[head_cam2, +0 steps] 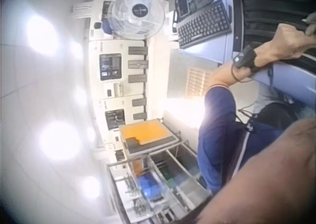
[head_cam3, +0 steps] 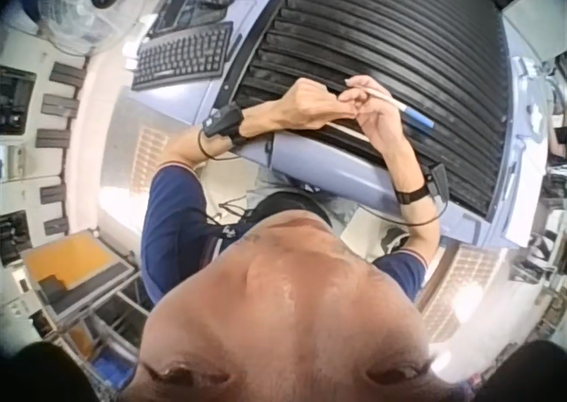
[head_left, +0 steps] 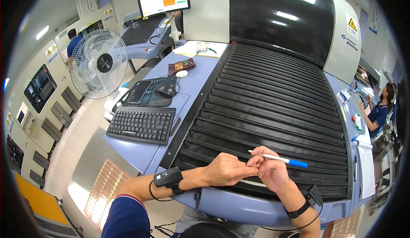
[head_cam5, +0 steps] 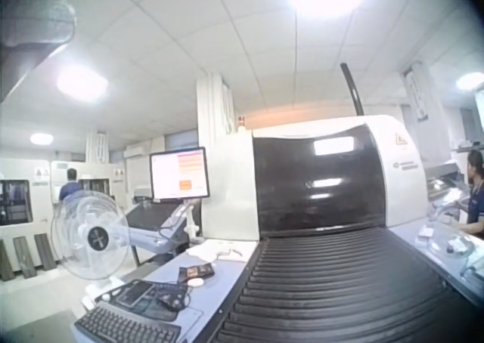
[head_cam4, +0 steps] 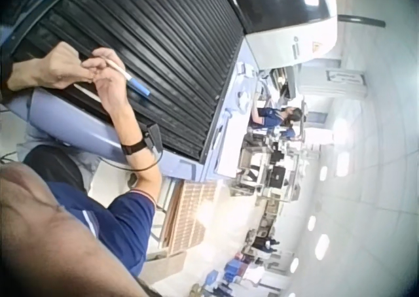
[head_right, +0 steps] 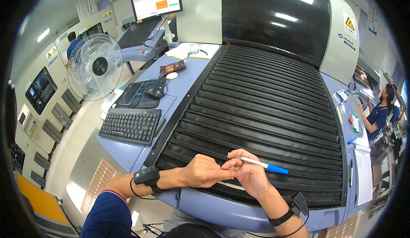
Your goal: Inspecting and marking defects on copper circuit board panels using a blue pen.
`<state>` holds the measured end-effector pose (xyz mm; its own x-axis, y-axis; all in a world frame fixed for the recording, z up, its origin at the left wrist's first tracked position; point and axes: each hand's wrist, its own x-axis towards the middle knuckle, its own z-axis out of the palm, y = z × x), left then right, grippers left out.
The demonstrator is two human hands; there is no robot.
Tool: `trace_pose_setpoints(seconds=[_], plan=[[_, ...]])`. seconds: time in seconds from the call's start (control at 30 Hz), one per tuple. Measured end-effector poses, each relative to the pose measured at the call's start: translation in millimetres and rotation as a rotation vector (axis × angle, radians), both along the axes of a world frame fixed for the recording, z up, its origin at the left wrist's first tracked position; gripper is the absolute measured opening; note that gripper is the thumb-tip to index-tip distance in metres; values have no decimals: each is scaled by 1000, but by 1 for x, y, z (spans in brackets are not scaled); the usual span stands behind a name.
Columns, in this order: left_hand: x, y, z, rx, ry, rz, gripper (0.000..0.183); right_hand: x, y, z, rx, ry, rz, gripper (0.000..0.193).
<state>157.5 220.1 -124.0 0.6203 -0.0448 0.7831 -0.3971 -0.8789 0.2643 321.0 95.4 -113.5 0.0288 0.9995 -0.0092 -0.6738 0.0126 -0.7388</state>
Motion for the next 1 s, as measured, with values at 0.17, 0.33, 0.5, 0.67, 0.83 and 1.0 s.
trace_pose_setpoints(seconds=[0.17, 0.33, 0.5, 0.67, 0.83, 1.0], plan=[[-2, 1, -1, 27, -21, 12, 20, -2, 2, 1, -2, 39, 26, 48], [5, -3, 0, 15, -47, -2, 20, 3, -6, -1, -1, 42, 7, 49], [4, -3, -1, 46, -41, 7, 20, 5, -4, -4, 7, 61, 29, 48], [-3, 7, -3, 72, -27, 24, 11, -5, 1, 1, -28, 73, -10, 49], [15, 6, -2, 65, -151, -18, 4, 7, -11, 10, -11, 49, -82, 55], [8, 8, -14, -10, -159, 27, 13, 12, -2, 1, -76, 70, -36, 62]])
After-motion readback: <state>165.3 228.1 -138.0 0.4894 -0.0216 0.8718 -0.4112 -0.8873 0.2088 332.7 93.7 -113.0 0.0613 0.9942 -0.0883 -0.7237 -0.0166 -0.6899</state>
